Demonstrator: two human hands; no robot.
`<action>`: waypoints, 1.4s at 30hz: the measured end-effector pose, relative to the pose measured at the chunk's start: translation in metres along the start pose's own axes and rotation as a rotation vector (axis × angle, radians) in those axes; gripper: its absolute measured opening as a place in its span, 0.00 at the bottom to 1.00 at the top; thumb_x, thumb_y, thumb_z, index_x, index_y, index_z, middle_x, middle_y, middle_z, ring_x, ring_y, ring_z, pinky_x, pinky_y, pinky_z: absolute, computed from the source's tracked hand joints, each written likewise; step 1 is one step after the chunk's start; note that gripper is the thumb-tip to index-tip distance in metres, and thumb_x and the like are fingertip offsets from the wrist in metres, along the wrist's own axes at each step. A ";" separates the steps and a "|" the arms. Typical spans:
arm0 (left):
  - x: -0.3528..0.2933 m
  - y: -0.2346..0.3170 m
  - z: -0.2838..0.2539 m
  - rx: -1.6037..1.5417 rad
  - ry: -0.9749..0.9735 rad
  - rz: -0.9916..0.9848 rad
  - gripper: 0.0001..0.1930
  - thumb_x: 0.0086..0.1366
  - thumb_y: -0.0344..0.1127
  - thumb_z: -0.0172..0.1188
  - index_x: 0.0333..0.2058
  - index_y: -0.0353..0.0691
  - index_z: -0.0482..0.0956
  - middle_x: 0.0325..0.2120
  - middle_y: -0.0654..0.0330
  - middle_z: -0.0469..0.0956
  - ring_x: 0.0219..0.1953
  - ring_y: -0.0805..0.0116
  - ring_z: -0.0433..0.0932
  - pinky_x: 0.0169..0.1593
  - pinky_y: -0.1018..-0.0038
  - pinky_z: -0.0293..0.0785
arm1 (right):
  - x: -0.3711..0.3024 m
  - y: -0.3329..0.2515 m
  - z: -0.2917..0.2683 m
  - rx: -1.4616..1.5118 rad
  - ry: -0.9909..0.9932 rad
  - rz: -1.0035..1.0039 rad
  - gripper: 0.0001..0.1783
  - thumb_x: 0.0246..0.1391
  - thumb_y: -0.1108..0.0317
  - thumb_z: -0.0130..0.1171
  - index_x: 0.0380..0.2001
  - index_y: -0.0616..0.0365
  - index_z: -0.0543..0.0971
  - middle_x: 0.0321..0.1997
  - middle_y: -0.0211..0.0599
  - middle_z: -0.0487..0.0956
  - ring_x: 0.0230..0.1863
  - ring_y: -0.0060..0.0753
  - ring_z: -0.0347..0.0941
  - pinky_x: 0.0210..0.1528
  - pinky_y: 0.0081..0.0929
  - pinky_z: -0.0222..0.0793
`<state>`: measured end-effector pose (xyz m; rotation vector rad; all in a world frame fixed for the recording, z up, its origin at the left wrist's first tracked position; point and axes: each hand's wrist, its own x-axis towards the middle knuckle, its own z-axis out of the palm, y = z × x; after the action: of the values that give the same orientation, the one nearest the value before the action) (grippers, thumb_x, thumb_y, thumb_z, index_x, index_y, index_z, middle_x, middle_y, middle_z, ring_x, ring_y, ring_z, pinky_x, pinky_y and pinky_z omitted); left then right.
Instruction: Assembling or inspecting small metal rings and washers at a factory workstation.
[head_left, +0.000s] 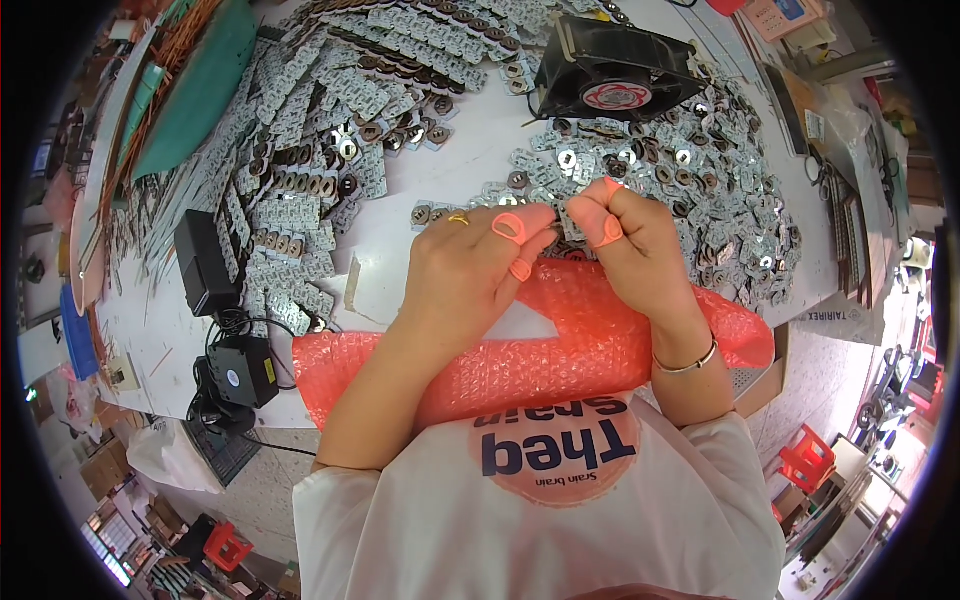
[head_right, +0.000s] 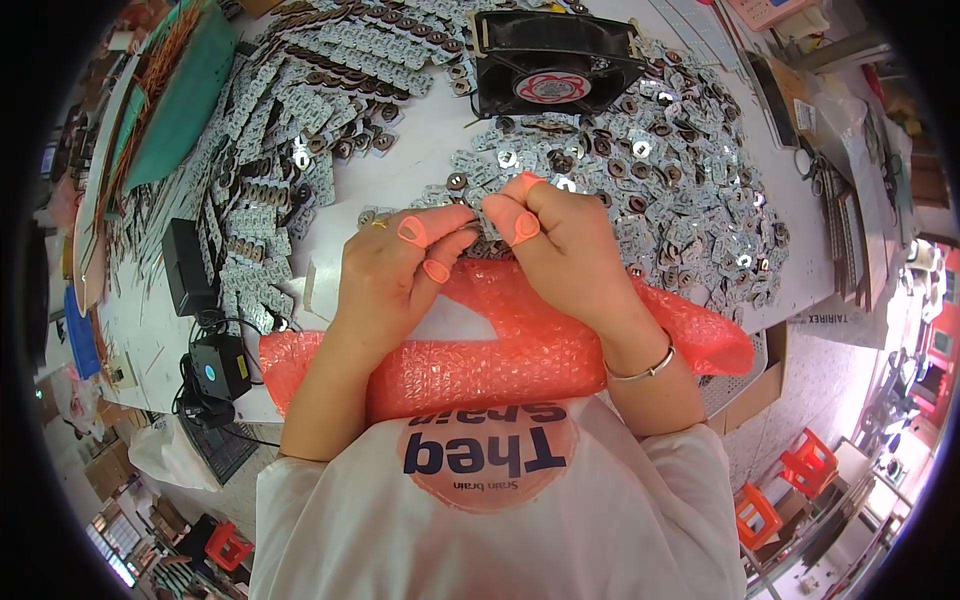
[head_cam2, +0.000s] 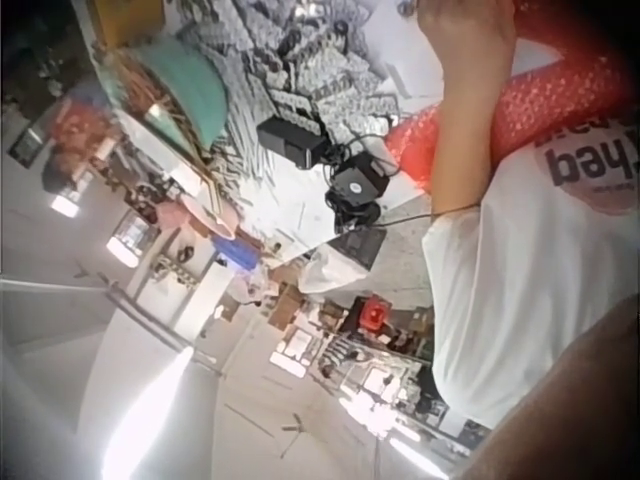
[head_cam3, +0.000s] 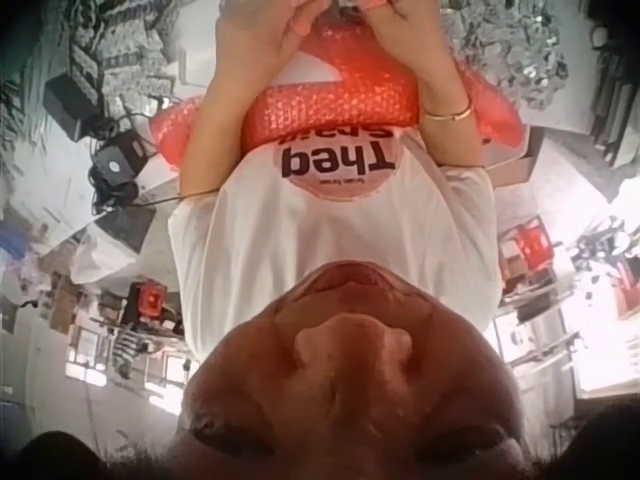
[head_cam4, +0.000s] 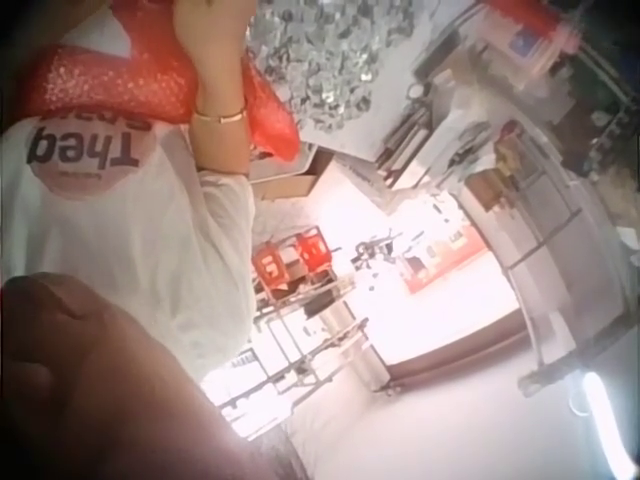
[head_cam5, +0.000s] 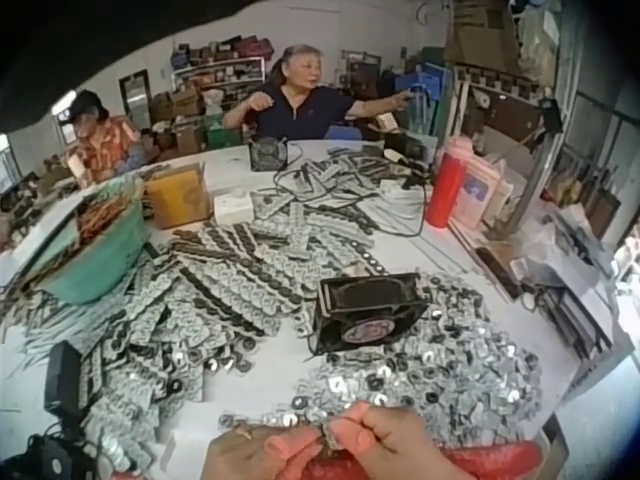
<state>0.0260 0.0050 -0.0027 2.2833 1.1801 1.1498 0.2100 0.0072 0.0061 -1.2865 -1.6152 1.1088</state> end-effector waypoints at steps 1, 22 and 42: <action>0.001 0.001 0.000 0.032 -0.032 -0.024 0.11 0.51 0.27 0.66 0.35 0.40 0.78 0.26 0.61 0.80 0.23 0.65 0.76 0.27 0.73 0.70 | 0.001 0.000 -0.001 -0.020 0.004 0.003 0.09 0.57 0.71 0.54 0.25 0.64 0.73 0.19 0.21 0.66 0.21 0.12 0.56 0.22 0.14 0.53; 0.002 0.003 0.003 -0.260 -0.152 -0.217 0.12 0.54 0.27 0.63 0.39 0.35 0.78 0.29 0.55 0.81 0.25 0.69 0.78 0.31 0.77 0.74 | 0.000 -0.005 -0.033 -0.125 -0.038 -0.011 0.07 0.52 0.71 0.58 0.26 0.66 0.79 0.17 0.37 0.74 0.17 0.20 0.66 0.20 0.20 0.61; 0.003 -0.001 -0.018 -0.442 -0.235 -0.392 0.09 0.53 0.29 0.66 0.32 0.34 0.76 0.24 0.62 0.79 0.27 0.78 0.75 0.32 0.81 0.71 | 0.004 0.004 -0.022 -0.005 -0.258 -0.099 0.08 0.49 0.67 0.63 0.29 0.62 0.81 0.18 0.31 0.77 0.17 0.19 0.69 0.20 0.17 0.63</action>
<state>0.0125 0.0069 0.0093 1.7077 1.0886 0.8615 0.2305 0.0152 0.0098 -1.0883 -1.8502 1.2490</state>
